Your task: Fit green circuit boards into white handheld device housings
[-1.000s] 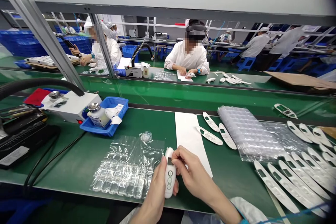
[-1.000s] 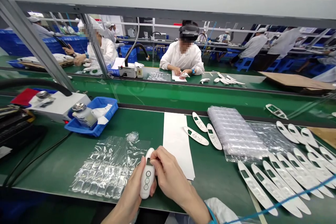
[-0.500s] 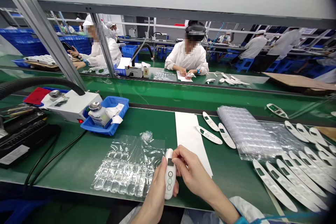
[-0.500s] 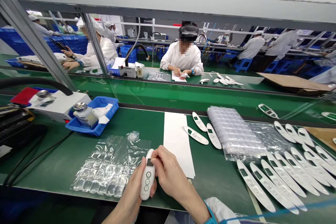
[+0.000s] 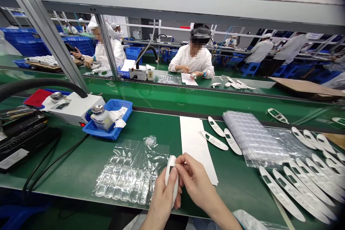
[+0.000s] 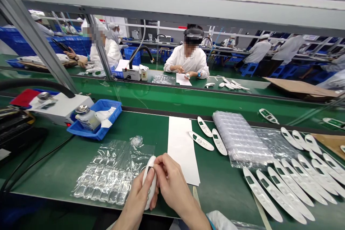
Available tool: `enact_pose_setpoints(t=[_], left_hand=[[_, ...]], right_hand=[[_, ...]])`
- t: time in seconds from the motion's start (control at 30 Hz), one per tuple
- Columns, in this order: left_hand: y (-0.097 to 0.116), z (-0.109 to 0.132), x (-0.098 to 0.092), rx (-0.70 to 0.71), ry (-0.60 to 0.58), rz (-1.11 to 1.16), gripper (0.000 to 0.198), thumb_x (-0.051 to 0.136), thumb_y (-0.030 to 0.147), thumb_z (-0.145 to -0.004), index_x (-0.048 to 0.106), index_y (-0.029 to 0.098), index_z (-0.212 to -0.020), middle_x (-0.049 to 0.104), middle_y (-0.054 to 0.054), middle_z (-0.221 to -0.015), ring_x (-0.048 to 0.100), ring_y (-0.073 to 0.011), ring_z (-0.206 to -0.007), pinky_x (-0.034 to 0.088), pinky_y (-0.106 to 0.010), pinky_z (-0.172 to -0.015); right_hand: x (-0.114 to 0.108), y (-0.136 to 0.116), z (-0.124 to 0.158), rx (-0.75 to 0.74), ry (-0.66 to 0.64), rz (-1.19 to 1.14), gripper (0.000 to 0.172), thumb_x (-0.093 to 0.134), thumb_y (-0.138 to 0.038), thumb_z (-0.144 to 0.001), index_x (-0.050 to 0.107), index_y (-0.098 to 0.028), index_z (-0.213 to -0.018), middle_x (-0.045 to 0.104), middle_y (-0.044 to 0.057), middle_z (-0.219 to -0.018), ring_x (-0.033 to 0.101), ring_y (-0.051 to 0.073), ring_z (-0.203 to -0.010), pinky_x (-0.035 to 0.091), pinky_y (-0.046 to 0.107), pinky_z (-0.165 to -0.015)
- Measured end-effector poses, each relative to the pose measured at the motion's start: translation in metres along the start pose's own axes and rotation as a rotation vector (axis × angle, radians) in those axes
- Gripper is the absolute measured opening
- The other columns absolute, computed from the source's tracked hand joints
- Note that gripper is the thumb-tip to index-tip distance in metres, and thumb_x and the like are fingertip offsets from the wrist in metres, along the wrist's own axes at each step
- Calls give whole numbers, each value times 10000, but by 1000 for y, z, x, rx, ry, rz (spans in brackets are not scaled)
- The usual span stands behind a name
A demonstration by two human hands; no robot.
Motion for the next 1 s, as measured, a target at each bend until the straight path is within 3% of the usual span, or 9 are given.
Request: enact_pose_setpoints(t=[0.1,0.23,0.37,0.53,0.67,0.73,0.8,0.9,1.0], left_hand=[[-7,0,-9,-48,51,7,513,392,674,-802,479,172,-742,449,61,-456,358,-40,-324,253,-162,-362],[-10,2,-16,-105,77,-30,583,366,728,-769,523,166,-773,451,62,-444,372,-44,-328,280,-163,-358],[-4,2,-11,-75,-2,-109,578,324,709,-796,508,168,-703,412,59,-391,361,-51,-319,269,-171,-363],[-13,2,-18,-128,4,-118,602,321,740,-773,505,171,-702,402,63,-401,376,-61,-330,280,-182,-374],[-18,-2,-33,-152,65,-117,660,316,810,-710,501,178,-655,440,48,-451,388,-58,-342,300,-186,-379],[-15,-4,-35,-122,39,-173,678,282,808,-722,493,177,-595,395,45,-412,369,-60,-330,290,-186,-374],[-12,-6,-34,-106,-6,-229,696,232,793,-747,475,177,-529,353,37,-367,361,-66,-323,285,-190,-378],[-14,-7,-43,-160,20,-215,687,244,785,-751,526,179,-589,381,28,-357,404,-90,-333,299,-200,-388],[5,-9,-65,-71,165,-189,623,412,750,-730,622,175,-846,638,-60,-621,609,-164,-561,453,-242,-503]], right_hand=[[2,5,3,21,36,-148,207,388,-368,-970,464,-208,-1077,528,-4,-761,496,114,-605,427,253,-606],[12,0,3,-63,-4,-171,385,543,-331,-904,450,-298,-1276,432,58,-1274,524,112,-807,452,261,-758],[11,0,-4,-137,68,-268,206,489,-348,-933,599,-248,-1075,530,53,-1074,539,151,-897,439,252,-723],[16,10,-13,-38,46,-390,255,480,-407,-925,619,-198,-964,523,42,-1004,442,52,-534,355,213,-464],[24,3,-18,-29,-25,-374,221,650,-351,-819,563,-199,-954,478,23,-980,469,87,-678,397,217,-582],[22,-4,-23,-83,16,-302,176,602,-345,-855,549,-178,-836,487,20,-889,470,108,-725,397,224,-621],[21,-6,-30,-95,45,-256,258,552,-372,-886,523,-164,-736,495,19,-812,469,107,-706,397,218,-604],[33,1,-40,55,-93,-311,330,534,-463,-882,523,-158,-756,505,7,-808,433,49,-503,337,184,-414],[38,-2,-49,117,-268,-349,363,539,-495,-871,593,-141,-813,506,17,-880,446,17,-424,341,163,-341]])
Point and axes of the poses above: each hand's wrist, its own z-axis away from the middle knuckle, its own x-axis out of the palm, y = z × x, the point moved 9 cm from there along -z, towards the middle knuckle
